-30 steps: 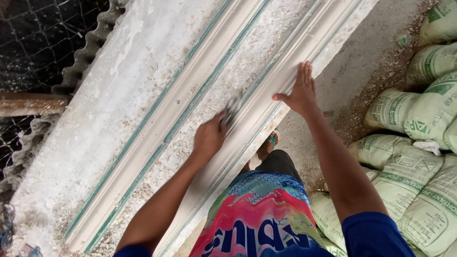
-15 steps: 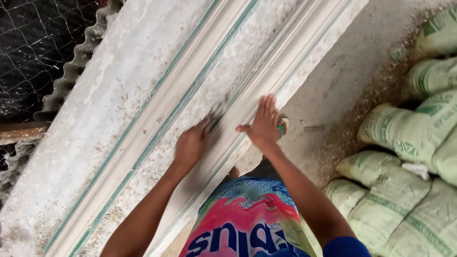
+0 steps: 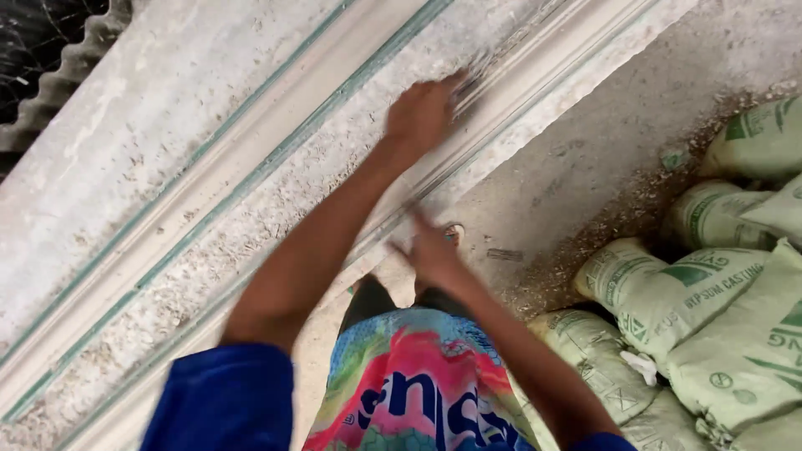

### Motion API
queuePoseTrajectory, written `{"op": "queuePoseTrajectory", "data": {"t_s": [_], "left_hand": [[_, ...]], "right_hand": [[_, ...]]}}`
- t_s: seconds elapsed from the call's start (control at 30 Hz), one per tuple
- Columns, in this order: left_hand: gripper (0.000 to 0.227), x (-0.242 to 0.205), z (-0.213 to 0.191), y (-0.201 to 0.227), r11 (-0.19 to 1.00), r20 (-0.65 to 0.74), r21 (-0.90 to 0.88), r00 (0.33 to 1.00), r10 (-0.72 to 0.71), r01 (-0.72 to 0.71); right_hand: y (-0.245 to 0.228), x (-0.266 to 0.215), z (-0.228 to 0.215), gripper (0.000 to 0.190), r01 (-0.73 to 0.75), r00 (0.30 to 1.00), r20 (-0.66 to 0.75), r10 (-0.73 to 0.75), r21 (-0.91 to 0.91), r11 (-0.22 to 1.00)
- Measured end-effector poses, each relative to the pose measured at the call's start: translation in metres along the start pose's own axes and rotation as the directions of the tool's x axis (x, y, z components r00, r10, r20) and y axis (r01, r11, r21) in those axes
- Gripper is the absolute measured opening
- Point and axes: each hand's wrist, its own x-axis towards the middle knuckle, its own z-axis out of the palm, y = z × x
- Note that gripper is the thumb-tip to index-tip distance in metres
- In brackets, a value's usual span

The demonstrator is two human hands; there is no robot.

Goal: The person sands long white decorative moldings laid on a workbench using a sanding block. They repeatedly move the block along the length of each molding, occasionally repositioning their hands and the moldings to reach different sections.

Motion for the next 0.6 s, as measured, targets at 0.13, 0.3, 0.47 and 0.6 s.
{"op": "queuePoseTrajectory", "data": {"t_s": [0.13,0.3,0.47,0.6], "left_hand": [[0.063,-0.144,-0.062,-0.042,0.900,0.104,0.427,0.994,0.045,-0.085],[0.055,-0.314,-0.055,-0.143,0.554,-0.038,0.825,0.967,0.252,-0.112],[0.064,-0.186,-0.031,-0.071,0.704,0.119,0.687,0.984,0.135,-0.179],[0.048,0.003,-0.009,0.061,0.759,0.094,0.584,0.953,0.289,-0.288]], "right_hand": [[0.042,0.039,-0.113,0.098,0.060,0.845,-0.504,-0.181,-0.247,0.967],[0.060,0.104,-0.155,0.127,-0.131,0.898,-0.441,0.000,-0.267,0.955],[0.059,0.101,-0.149,0.128,-0.137,0.880,-0.475,-0.004,-0.261,0.955],[0.064,0.112,-0.157,0.130,-0.224,0.895,-0.440,0.073,-0.302,0.927]]}}
